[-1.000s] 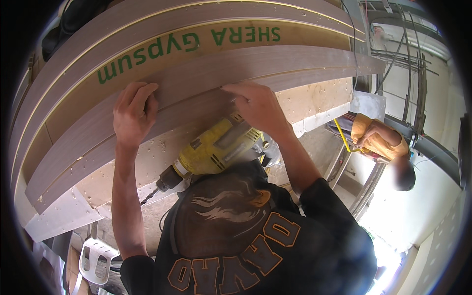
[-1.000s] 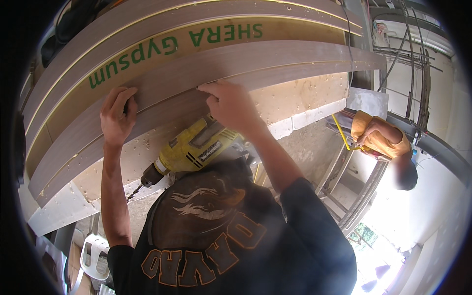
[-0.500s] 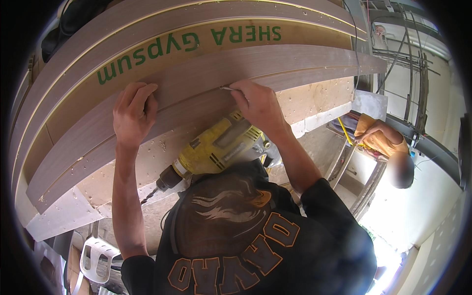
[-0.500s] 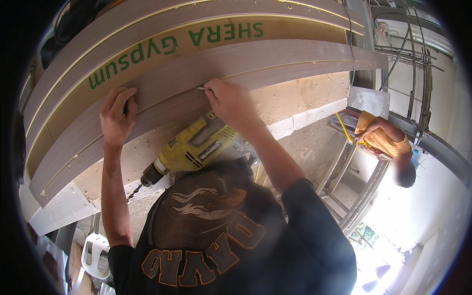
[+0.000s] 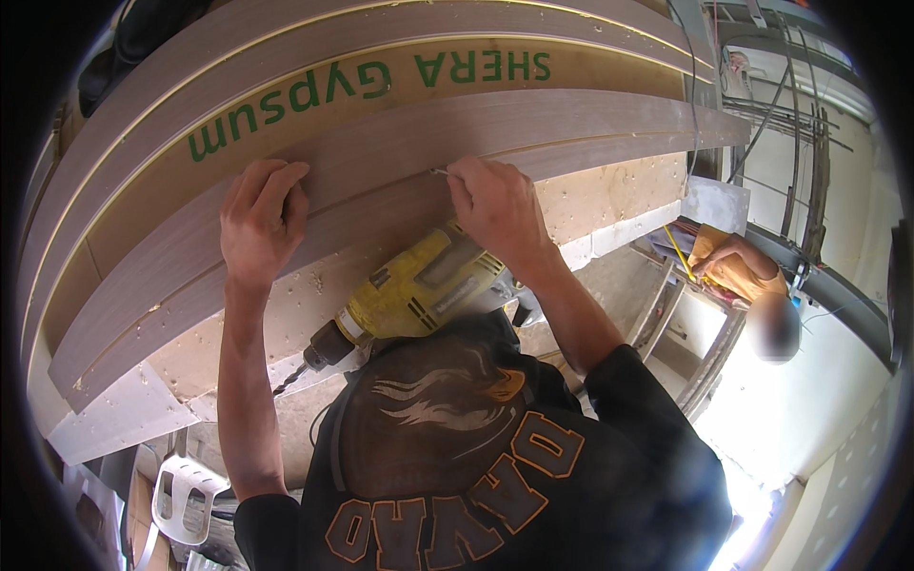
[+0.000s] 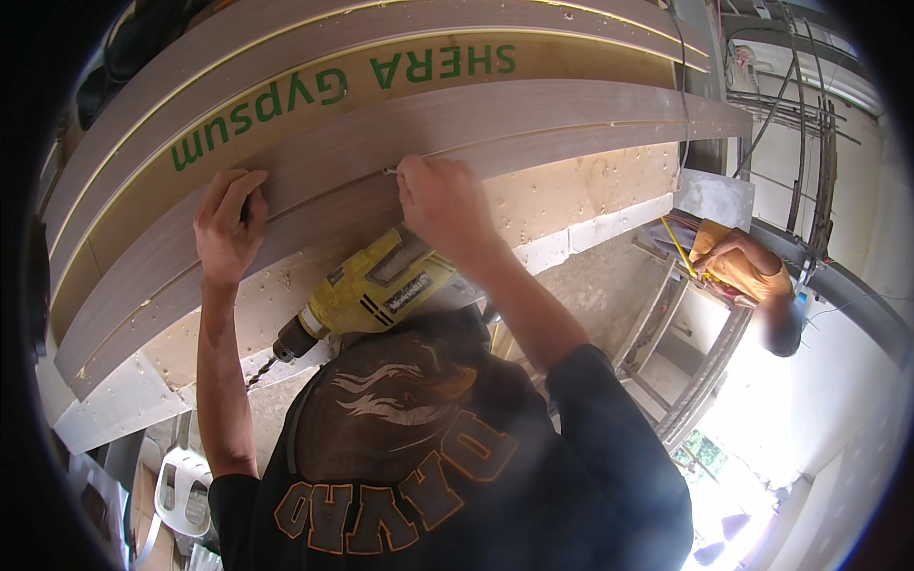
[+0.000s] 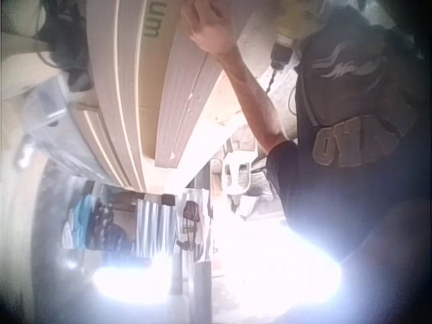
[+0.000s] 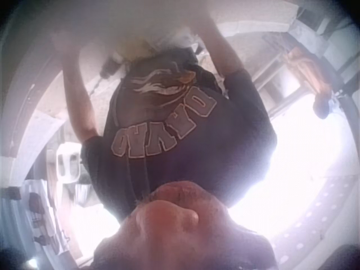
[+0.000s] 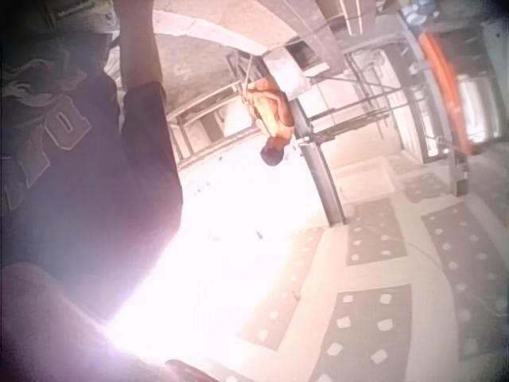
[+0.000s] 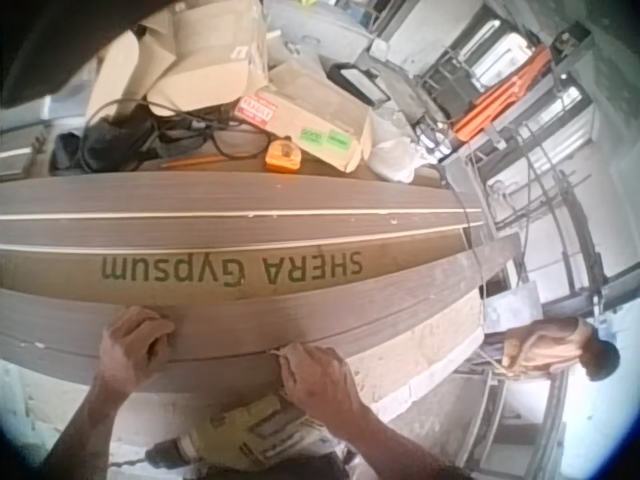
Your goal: The person uses a yellow power drill to secure long, curved wooden panels to a ceiling structure. They repeatedly position the panels, drill pilot holes, and drive screws to fasten the wood. The person also uses a pencil to mark the panels and adjusts their position to ensure alignment with the existing structure.
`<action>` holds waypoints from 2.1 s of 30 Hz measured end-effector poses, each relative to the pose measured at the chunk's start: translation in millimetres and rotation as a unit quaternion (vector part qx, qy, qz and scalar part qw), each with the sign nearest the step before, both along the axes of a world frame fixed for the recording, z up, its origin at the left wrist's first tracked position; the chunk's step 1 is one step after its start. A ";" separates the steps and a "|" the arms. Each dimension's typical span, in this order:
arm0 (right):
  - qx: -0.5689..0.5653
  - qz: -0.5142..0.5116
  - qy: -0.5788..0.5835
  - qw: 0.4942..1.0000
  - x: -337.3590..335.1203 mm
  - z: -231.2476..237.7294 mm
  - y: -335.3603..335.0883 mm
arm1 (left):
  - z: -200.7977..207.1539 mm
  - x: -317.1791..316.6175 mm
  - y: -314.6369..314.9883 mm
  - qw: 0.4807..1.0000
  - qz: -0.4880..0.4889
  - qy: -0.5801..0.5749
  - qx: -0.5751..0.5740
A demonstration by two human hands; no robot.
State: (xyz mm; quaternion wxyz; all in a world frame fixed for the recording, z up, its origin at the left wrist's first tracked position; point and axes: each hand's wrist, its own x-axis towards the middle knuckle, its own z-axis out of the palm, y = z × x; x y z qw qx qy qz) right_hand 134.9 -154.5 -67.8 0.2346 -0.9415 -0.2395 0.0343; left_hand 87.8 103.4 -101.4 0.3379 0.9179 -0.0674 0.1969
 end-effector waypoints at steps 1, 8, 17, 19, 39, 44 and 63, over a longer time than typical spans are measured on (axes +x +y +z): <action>-0.005 0.004 0.003 1.000 -0.1 0.2 0.5 | -0.1 -0.4 0.0 1.000 0.000 0.001 0.000; -0.018 -0.005 0.036 0.999 -3.5 0.3 10.0 | -3.1 -1.6 -2.3 1.000 0.005 -0.001 0.009; 0.065 -0.062 0.098 0.991 -12.4 17.7 1.7 | -1.7 -0.8 -2.4 1.000 0.017 -0.012 -0.003; 0.072 -0.080 0.105 0.989 -14.3 20.1 -3.0 | -1.2 1.3 -3.6 1.000 0.011 -0.011 -0.009; 0.000 0.032 -0.043 0.999 0.2 8.3 0.1 | -2.3 -1.4 -3.1 1.000 0.019 -0.010 -0.008; 0.058 -0.025 0.035 0.997 -8.8 18.7 -17.1 | -2.7 -2.9 -4.4 1.000 0.028 -0.003 -0.006; 0.089 0.018 -0.076 0.993 -3.3 -2.6 -6.1 | 0.2 -3.4 -7.4 0.999 0.047 -0.008 0.004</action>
